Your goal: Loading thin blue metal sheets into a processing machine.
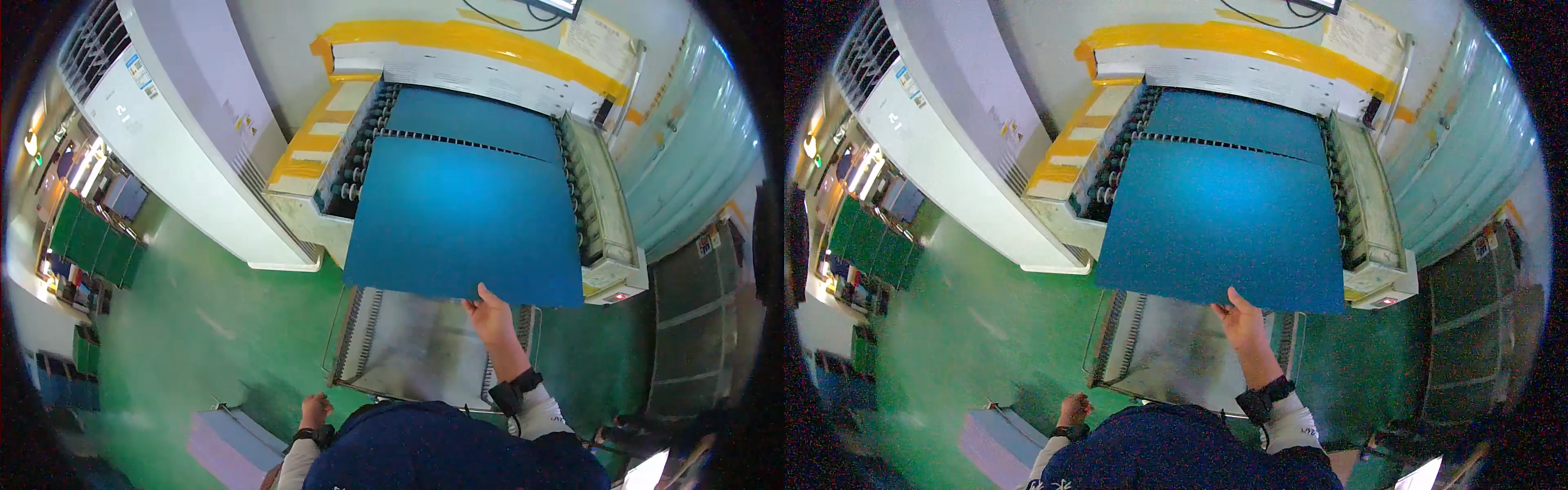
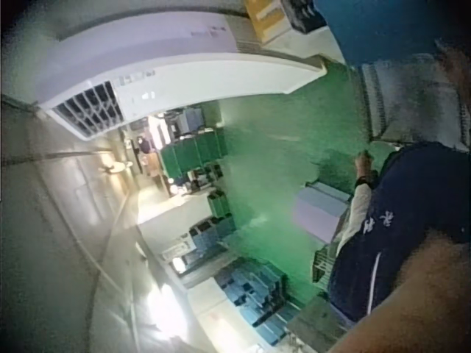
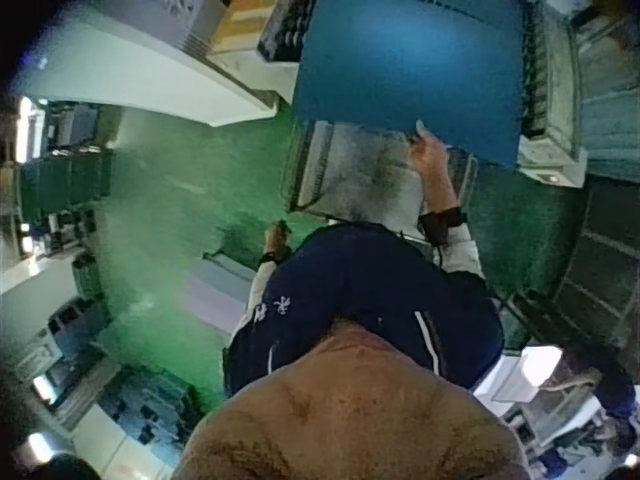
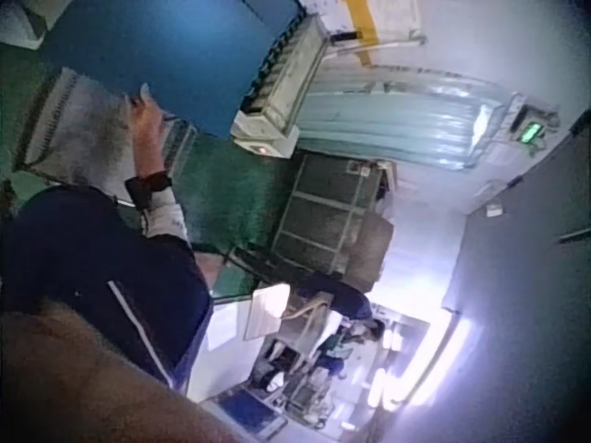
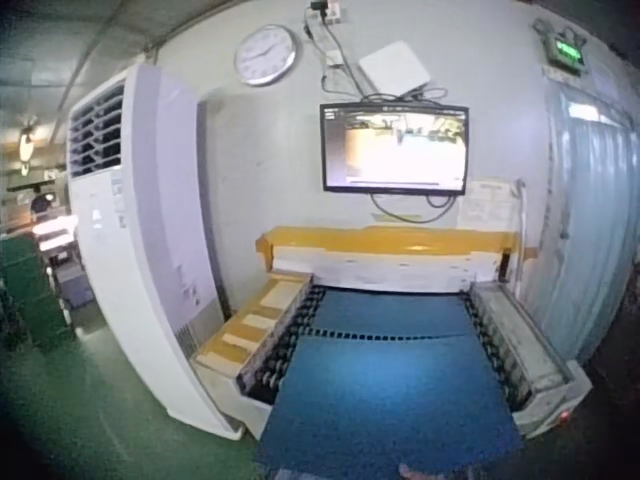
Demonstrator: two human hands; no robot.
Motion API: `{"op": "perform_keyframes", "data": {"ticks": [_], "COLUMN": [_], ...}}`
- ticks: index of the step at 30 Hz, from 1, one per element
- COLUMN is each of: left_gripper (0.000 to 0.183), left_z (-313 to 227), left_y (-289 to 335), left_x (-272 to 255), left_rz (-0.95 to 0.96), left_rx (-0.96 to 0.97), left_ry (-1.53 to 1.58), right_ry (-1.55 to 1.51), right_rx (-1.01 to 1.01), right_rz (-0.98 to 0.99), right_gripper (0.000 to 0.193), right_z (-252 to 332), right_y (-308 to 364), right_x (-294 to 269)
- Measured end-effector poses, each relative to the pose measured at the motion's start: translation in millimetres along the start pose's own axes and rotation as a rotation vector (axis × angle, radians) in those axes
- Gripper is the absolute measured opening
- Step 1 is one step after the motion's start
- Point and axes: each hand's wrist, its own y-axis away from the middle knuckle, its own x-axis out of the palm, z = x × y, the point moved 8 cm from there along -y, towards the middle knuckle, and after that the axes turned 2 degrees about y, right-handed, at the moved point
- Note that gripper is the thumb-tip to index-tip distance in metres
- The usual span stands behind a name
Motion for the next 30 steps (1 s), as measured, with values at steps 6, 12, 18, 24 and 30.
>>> {"op": "perform_keyframes", "data": {"ticks": [6, 12, 18, 24, 30], "left_gripper": [0.012, 0.012, 0.012, 0.011, 0.012], "left_z": [4, -4, 16, 7, 4], "left_y": [4, 0, 0, 19, 26], "left_x": [-2, -11, -19, -9, -4], "left_rz": [0.0, 0.13, 0.046, -0.056, -0.033], "left_rx": [0.038, 0.321, -0.013, 0.064, 0.09], "left_ry": [-0.121, -0.39, -0.068, -0.043, -0.164], "right_ry": [0.131, 0.142, 0.106, 0.086, 0.096], "right_rx": [0.138, 0.086, 0.099, 0.104, 0.103], "right_rz": [0.067, 0.068, 0.049, 0.059, 0.061], "right_gripper": [0.015, 0.022, 0.022, 0.024, 0.022], "right_z": [-6, 2, -3, -8, -5], "right_y": [4, 4, -5, -17, -22], "right_x": [21, 34, 32, 34, 36]}}
